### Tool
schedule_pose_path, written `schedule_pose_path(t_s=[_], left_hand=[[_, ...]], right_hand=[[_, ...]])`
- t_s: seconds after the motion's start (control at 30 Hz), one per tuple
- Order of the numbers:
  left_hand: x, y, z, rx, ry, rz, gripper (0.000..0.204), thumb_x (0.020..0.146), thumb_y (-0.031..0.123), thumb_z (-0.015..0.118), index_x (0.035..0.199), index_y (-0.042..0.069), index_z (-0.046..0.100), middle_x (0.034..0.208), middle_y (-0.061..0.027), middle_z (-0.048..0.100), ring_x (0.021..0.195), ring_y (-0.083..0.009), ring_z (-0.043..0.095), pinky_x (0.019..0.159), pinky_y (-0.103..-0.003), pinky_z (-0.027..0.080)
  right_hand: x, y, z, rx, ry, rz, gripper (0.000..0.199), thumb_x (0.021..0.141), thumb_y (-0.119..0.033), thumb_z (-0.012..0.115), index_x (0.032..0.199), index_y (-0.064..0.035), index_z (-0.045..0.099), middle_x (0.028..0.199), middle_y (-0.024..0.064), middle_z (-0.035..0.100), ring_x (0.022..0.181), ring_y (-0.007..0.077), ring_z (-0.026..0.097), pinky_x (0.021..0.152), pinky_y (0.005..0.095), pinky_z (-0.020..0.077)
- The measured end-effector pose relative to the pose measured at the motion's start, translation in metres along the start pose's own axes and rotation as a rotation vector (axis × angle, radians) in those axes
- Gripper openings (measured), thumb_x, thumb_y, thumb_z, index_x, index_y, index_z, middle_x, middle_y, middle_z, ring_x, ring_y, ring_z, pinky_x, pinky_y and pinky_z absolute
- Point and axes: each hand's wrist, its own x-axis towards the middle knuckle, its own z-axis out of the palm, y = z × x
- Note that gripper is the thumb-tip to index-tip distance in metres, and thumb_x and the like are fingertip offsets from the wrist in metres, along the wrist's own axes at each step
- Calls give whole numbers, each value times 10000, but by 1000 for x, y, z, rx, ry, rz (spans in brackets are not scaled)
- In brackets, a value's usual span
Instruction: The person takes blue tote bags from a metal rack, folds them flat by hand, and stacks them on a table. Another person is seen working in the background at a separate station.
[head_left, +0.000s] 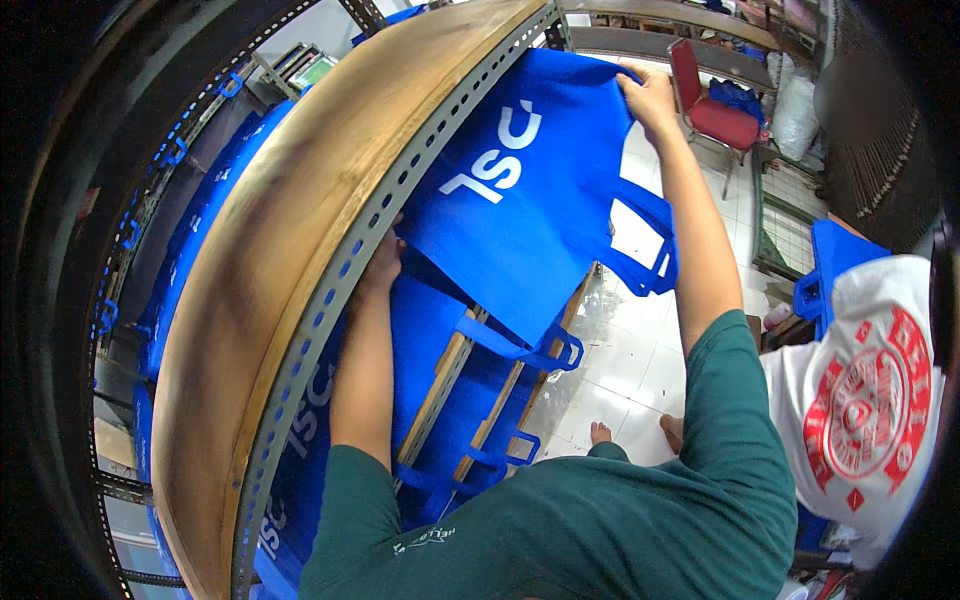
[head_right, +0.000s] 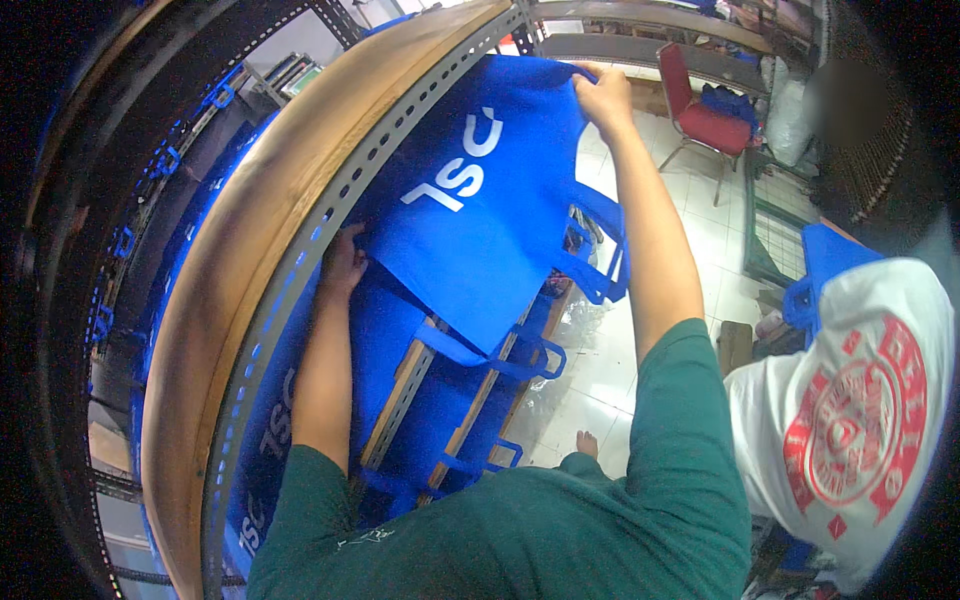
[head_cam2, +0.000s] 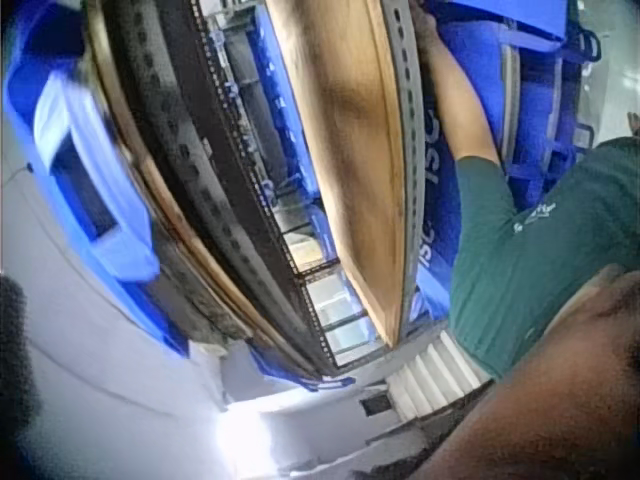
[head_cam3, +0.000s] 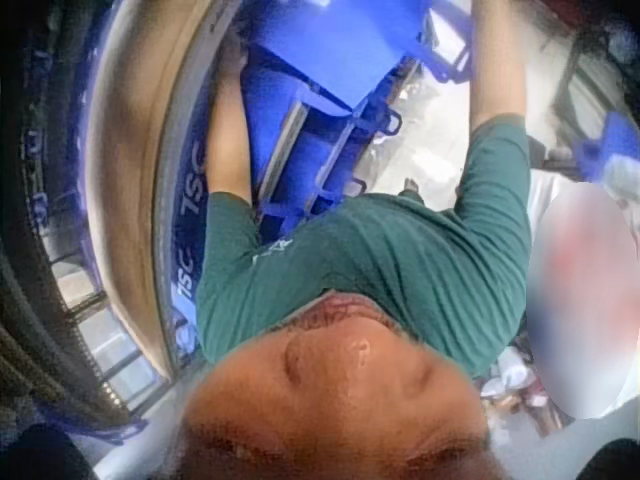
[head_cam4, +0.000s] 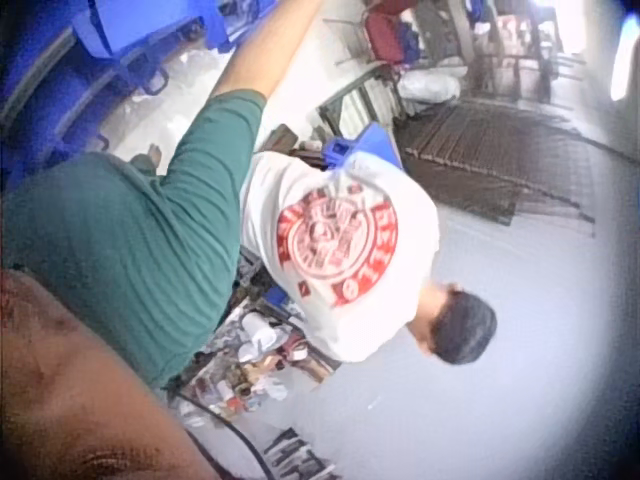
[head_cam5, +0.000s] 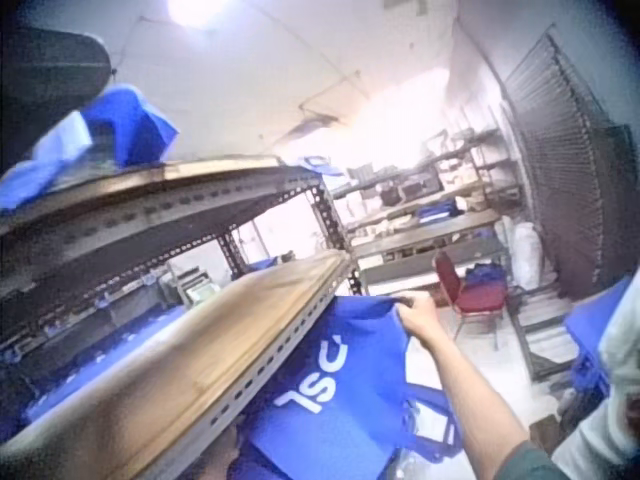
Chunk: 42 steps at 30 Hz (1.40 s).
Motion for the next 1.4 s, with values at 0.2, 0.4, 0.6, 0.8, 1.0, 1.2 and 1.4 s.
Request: schedule_pose_path(t_s=[0.2,0.4,0.6,0.8,1.0,1.2,1.4], left_hand=[[41,-20,11,162,91,67,401,741,181,677,1104,103,526,933,-76,549,674,-161,541,539,-267,440],[69,-29,12,317,182,80,442,727,183,695,1123,90,522,948,-87,559,698,-168,554,565,-275,452],[90,-36,11,452,258,65,484,712,186,714,1141,77,518,963,-99,569,721,-174,567,590,-284,464],[110,-50,5,590,319,50,525,698,188,732,1160,65,514,978,-111,579,745,-181,580,615,-293,476],[132,-58,11,715,342,56,567,684,191,750,1178,52,510,993,-122,589,768,-187,593,641,-301,488],[162,-71,21,845,360,70,609,669,193,768,1197,39,506,1008,-134,599,792,-194,606,666,-310,500],[197,-90,-18,1081,442,109,651,655,195,786,1215,27,501,1023,-146,609,815,-200,619,692,-319,511]], right_hand=[[25,64,91,406,74,48,226,770,-89,644,987,-39,687,792,51,671,654,93,584,589,238,462],[66,60,167,433,-13,124,342,731,-76,622,1065,-8,648,841,85,669,728,132,587,666,254,462],[110,55,216,666,-10,53,352,899,-174,475,1214,-18,479,1047,123,593,923,204,549,754,324,467],[137,69,214,226,-33,18,410,890,-219,509,1242,-15,460,1158,147,559,1056,240,519,852,344,445],[146,94,202,19,-119,-152,363,775,-168,589,1098,-5,562,1022,234,614,970,331,597,818,379,464],[157,134,204,-122,-29,-147,439,706,-61,521,1144,-38,540,1015,246,610,979,371,583,867,414,448],[159,128,216,-221,-185,-240,461,724,-91,520,1184,-57,515,1052,254,589,998,388,563,868,423,455]])
